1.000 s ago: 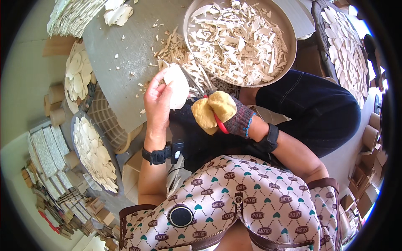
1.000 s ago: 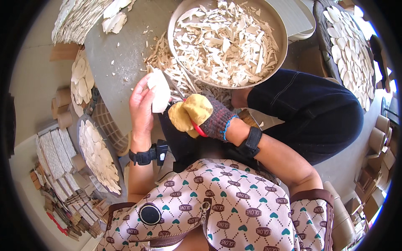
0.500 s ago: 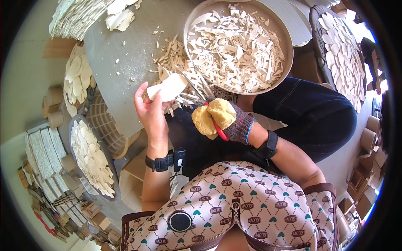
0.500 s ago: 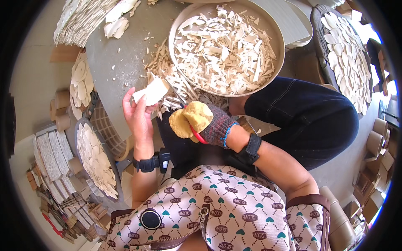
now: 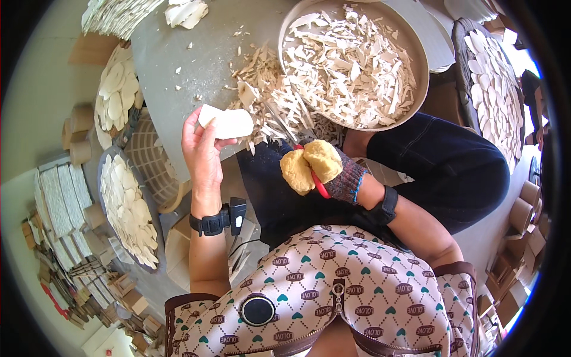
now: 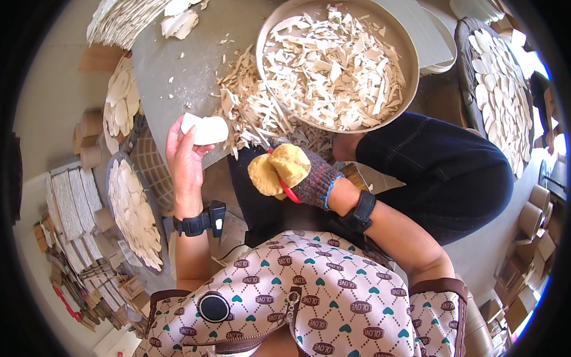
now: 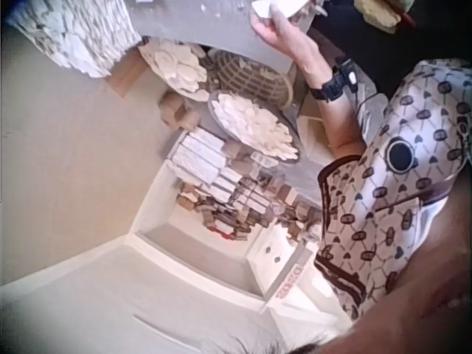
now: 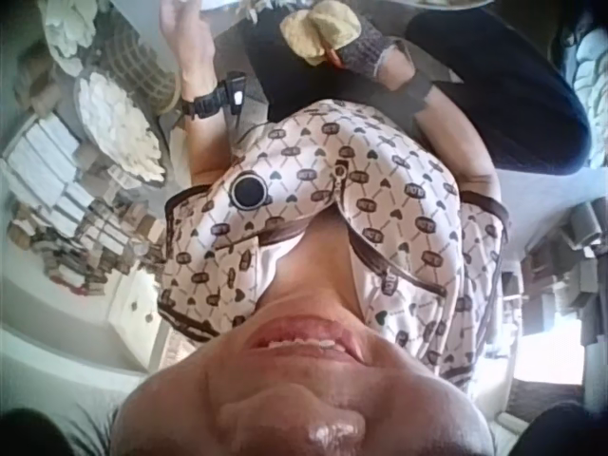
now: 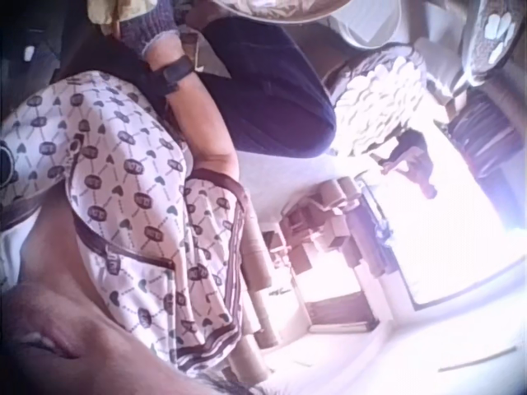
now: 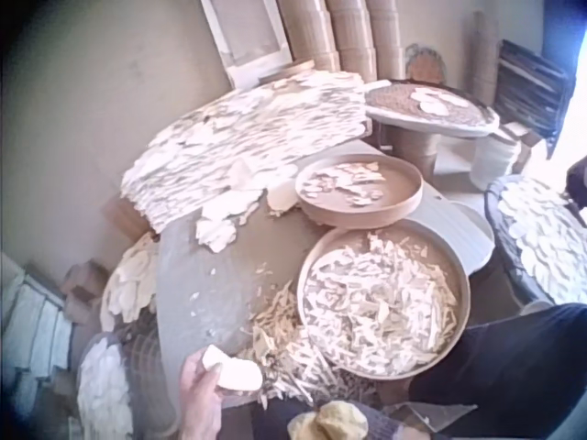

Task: The person uses shears to cut thin slices from large white root-like pieces, allowing the slices to fall into a round tray. They pick up additional pieces from a stack and repeat the slicing action.

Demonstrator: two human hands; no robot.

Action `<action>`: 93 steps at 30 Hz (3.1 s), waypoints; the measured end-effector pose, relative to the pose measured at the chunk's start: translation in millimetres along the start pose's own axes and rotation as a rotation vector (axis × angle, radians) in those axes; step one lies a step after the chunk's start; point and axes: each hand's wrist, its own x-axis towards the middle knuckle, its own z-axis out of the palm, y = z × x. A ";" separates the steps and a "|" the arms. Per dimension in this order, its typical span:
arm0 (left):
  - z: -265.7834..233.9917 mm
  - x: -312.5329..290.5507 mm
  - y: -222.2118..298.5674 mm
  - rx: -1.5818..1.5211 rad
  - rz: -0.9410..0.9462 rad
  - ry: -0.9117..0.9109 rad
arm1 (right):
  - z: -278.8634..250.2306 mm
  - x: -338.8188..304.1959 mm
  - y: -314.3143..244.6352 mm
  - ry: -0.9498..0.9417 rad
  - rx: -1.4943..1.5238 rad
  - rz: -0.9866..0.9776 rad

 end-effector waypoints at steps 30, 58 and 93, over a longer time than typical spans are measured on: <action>1.7 -20.7 -3.1 -0.074 -0.083 -0.239 | -12.5 -13.1 -9.7 0.017 0.237 -0.028; 26.4 49.2 -20.5 0.591 0.215 -0.071 | -13.5 -30.6 -13.1 0.141 -0.920 -0.023; 23.7 21.4 -36.7 -0.304 -0.046 0.136 | 4.7 11.9 -9.3 0.056 -1.628 -0.281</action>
